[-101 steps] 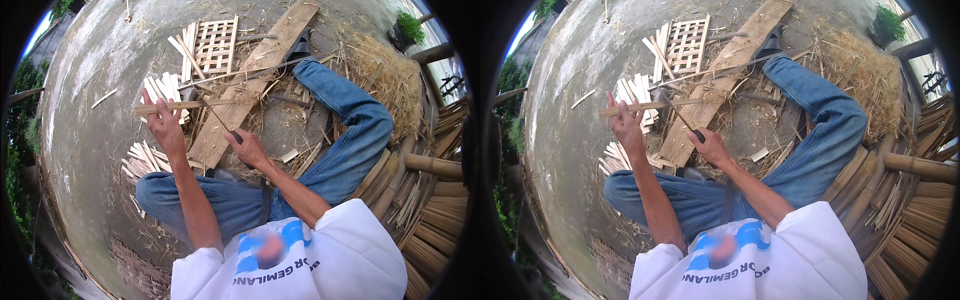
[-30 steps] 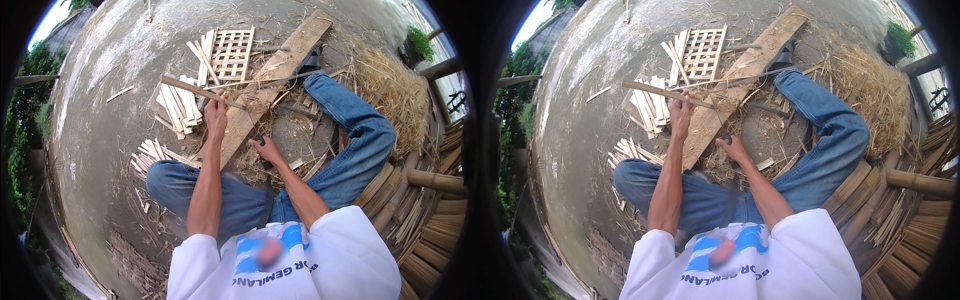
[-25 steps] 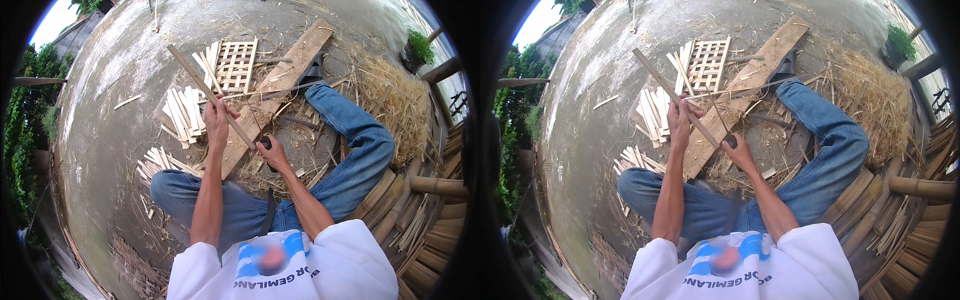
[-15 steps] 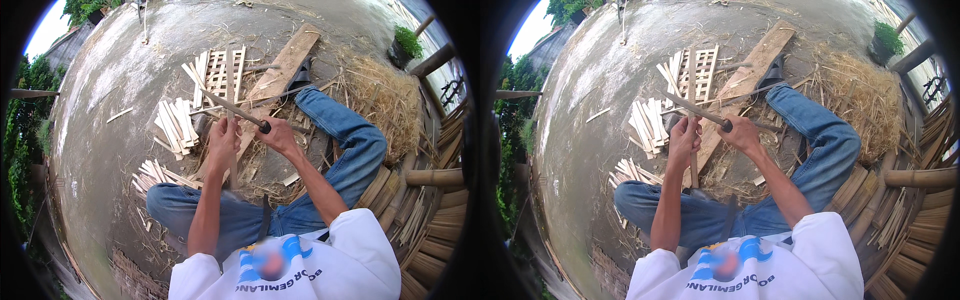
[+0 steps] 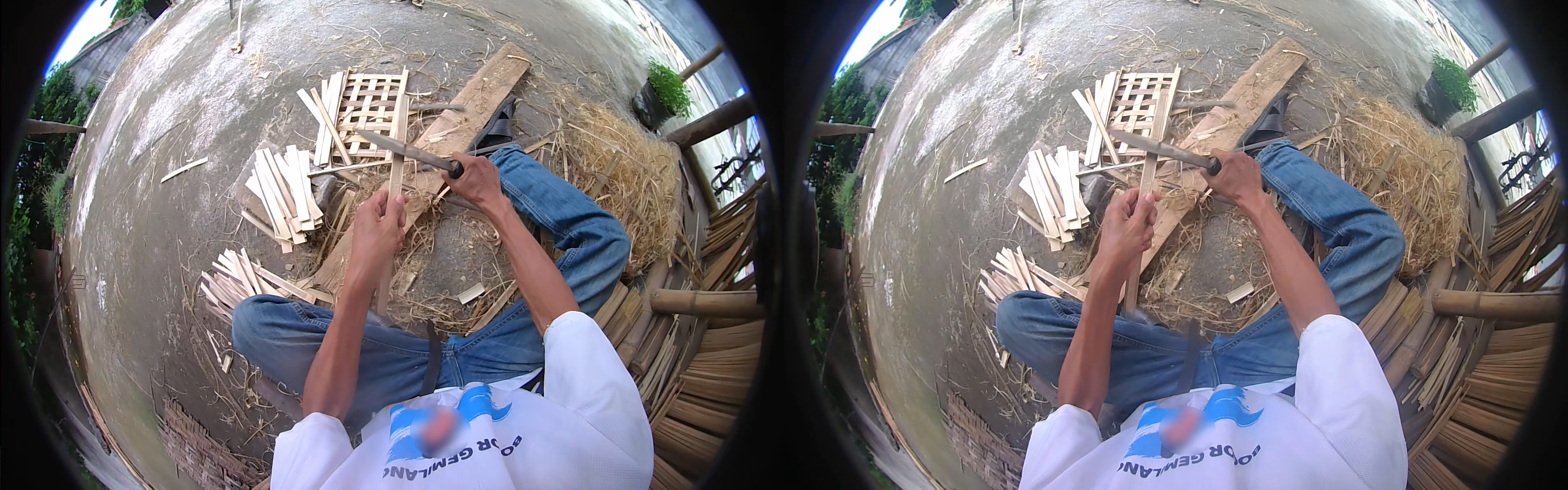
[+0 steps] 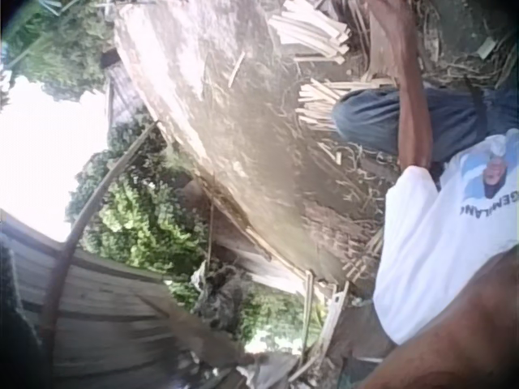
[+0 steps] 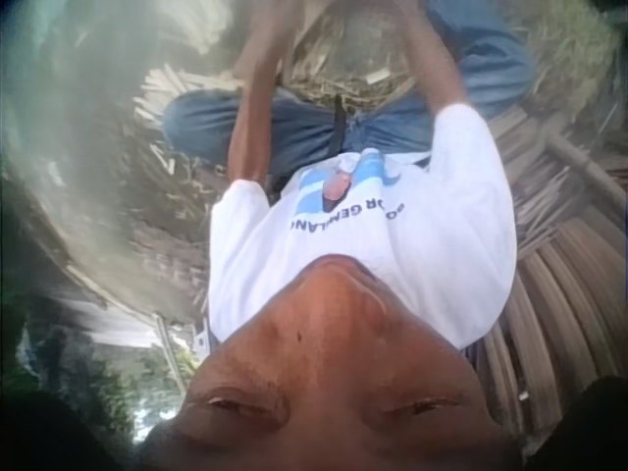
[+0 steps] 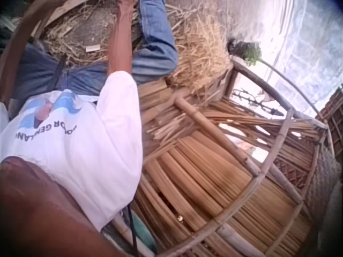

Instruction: The person sits on the ground and uses a knife to split bamboo strips into thinner pieces. They repeatedly pick up strips, split them, and place the finished pieces into a pile.

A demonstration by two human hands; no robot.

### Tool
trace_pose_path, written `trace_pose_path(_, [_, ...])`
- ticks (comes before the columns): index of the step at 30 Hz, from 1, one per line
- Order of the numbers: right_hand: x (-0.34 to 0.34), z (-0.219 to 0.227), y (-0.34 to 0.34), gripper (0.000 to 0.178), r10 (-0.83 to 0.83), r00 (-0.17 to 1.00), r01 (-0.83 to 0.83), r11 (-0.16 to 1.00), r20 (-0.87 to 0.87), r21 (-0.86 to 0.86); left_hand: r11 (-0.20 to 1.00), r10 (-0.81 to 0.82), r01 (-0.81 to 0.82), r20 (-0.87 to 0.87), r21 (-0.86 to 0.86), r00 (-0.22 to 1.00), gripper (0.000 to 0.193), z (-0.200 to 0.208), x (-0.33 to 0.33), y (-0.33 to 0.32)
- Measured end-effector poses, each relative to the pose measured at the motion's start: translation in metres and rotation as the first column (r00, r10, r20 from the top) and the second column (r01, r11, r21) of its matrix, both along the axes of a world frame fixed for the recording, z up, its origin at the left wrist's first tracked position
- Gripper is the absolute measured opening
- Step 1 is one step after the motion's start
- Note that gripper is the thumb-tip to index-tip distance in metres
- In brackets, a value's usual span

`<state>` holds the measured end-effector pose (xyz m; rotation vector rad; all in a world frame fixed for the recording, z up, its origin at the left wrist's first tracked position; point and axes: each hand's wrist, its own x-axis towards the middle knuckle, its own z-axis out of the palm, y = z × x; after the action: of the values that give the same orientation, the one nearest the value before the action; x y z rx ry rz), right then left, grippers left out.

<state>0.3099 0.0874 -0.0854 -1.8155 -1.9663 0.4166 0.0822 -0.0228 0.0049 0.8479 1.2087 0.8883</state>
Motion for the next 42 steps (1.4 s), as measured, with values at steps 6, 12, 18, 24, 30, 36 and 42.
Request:
trace_pose_path(6, [0.048, 0.031, 0.009, 0.030, -0.088, 0.994, 0.092, 0.994, 0.069, -0.059, 0.998, 0.011, -0.004, -0.120, 0.061, 0.993, 0.025, -0.009, 0.000, -0.007])
trace_pose_path(12, [-0.026, 0.038, -0.054, 0.029, 0.210, 0.977, -0.212, 0.973, 0.029, 0.094, 0.956, 0.133, -0.014, -0.393, 0.292, 0.910, 0.023, -0.002, 0.012, 0.003])
trace_pose_path(18, [0.048, 0.040, 0.021, 0.032, -0.182, 0.983, 0.182, 0.983, 0.036, 0.020, 0.934, 0.043, 0.127, -0.459, 0.333, 0.888, 0.021, -0.017, 0.014, -0.009])
trace_pose_path(24, [0.013, 0.051, -0.019, 0.030, -0.002, 0.996, -0.003, 0.998, 0.088, 0.060, 0.963, 0.004, 0.119, -0.457, 0.240, 0.890, 0.024, -0.010, 0.011, -0.004])
trace_pose_path(30, [0.114, -0.034, 0.028, 0.025, -0.447, 0.883, 0.460, 0.884, -0.140, 0.079, 0.954, -0.023, 0.136, -0.390, 0.267, 0.921, 0.022, -0.001, 0.031, -0.002])
trace_pose_path(36, [-0.006, 0.062, -0.069, 0.025, 0.045, 0.998, -0.044, 0.999, 0.042, -0.025, 0.907, 0.172, 0.120, -0.617, 0.403, 0.768, 0.020, -0.010, 0.018, -0.008])
trace_pose_path(42, [0.005, 0.039, -0.048, 0.026, 0.100, 0.990, -0.125, 0.952, 0.102, 0.280, 0.870, 0.222, 0.114, -0.588, 0.479, 0.777, 0.018, -0.007, 0.019, -0.007])
